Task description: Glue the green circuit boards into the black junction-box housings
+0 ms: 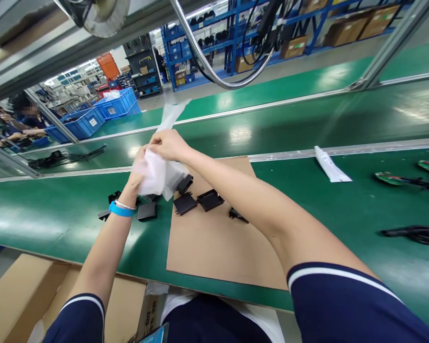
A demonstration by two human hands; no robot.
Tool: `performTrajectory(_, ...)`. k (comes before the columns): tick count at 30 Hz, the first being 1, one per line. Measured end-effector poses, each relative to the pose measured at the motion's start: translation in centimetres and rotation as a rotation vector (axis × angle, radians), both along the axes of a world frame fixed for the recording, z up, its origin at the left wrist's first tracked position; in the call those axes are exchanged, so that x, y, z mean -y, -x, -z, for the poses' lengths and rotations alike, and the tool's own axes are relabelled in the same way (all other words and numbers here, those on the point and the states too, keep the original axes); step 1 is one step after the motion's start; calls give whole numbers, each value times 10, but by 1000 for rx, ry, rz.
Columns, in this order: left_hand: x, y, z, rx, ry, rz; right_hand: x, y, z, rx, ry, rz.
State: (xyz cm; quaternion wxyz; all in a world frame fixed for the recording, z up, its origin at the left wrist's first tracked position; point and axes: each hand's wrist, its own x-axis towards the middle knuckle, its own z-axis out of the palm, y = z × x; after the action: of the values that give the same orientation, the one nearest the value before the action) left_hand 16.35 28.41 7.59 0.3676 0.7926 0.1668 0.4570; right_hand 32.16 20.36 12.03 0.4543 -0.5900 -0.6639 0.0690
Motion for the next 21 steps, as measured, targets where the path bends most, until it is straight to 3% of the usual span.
performTrajectory(3, 0, -11, 5, -109, 58, -67, -7, 5, -18, -138, -68, -14)
performTrajectory(5, -3, -9, -5, -119, 69, -107, -7, 6, -26, -250, -132, -50)
performTrajectory(7, -7, -3, -19, -89, 37, -68, -5, 4, -33, -296, -163, -61)
performTrajectory(10, -13, 8, -37, -62, -20, 8, -3, 1, -45, -230, -99, -20)
performTrajectory(14, -17, 16, -46, -58, -36, -70, -8, 2, -55, -137, -29, 55)
performTrajectory(21, -12, 17, -57, -58, 133, -77, -2, -1, -62, 28, 79, 5)
